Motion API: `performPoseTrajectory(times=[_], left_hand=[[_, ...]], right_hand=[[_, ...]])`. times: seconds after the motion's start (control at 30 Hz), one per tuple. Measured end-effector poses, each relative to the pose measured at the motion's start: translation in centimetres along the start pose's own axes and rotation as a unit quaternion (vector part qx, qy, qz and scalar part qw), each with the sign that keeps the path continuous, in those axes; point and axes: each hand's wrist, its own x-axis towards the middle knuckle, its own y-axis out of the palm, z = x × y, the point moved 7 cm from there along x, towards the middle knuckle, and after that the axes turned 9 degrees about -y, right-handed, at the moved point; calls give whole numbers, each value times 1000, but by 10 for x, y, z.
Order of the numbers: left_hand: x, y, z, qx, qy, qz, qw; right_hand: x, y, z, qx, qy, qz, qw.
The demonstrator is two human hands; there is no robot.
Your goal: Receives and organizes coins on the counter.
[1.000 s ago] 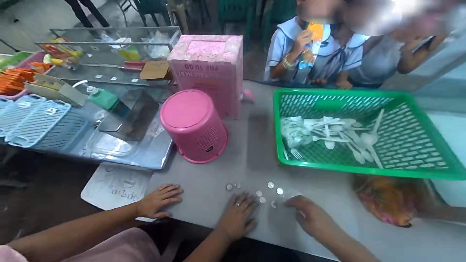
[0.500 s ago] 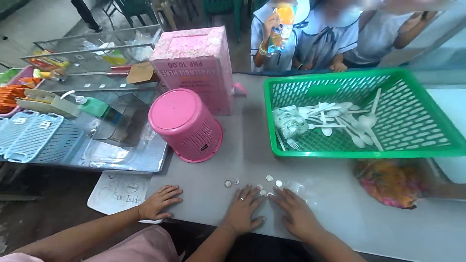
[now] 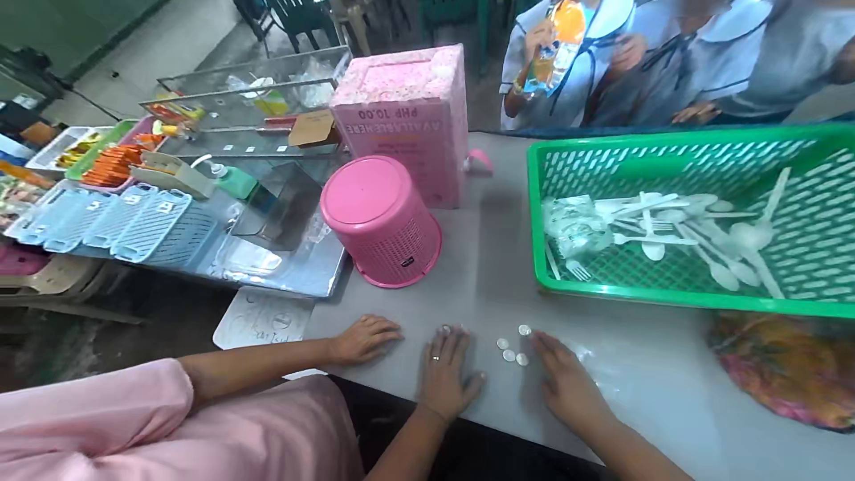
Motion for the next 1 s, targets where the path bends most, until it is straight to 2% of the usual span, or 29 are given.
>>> performPoseTrajectory(times=[0.17, 0.23, 0.3, 0.4, 0.6, 0.7, 0.83, 0.93, 1.0], left_hand=[[1, 5, 7, 60, -40, 23, 997], [-7, 7, 0, 55, -30, 32, 998], [-15, 9, -5, 45, -24, 6, 999], [-32, 7, -6, 22, -60, -35, 997], [-92, -2, -14, 3, -117, -61, 991], [-134, -2, -14, -26, -179, -58, 982], [-186, 12, -3, -100, -322, 14, 941], [-218, 25, 11, -143, -449, 80, 878], [-236, 35, 20, -151, -498, 137, 843]], right_hand=[[3, 10, 2, -44, -66, 3, 997], [3, 13, 3, -45, -83, 41, 995], [6, 10, 2, -33, -82, 87, 992], [13, 3, 1, -7, -71, 132, 989], [42, 0, 4, -20, -79, 157, 984], [44, 11, 8, -39, -107, 189, 975], [32, 21, 9, -39, -183, 188, 964], [25, 18, 7, -6, -228, 190, 955], [26, 6, 5, 26, -231, 169, 958]])
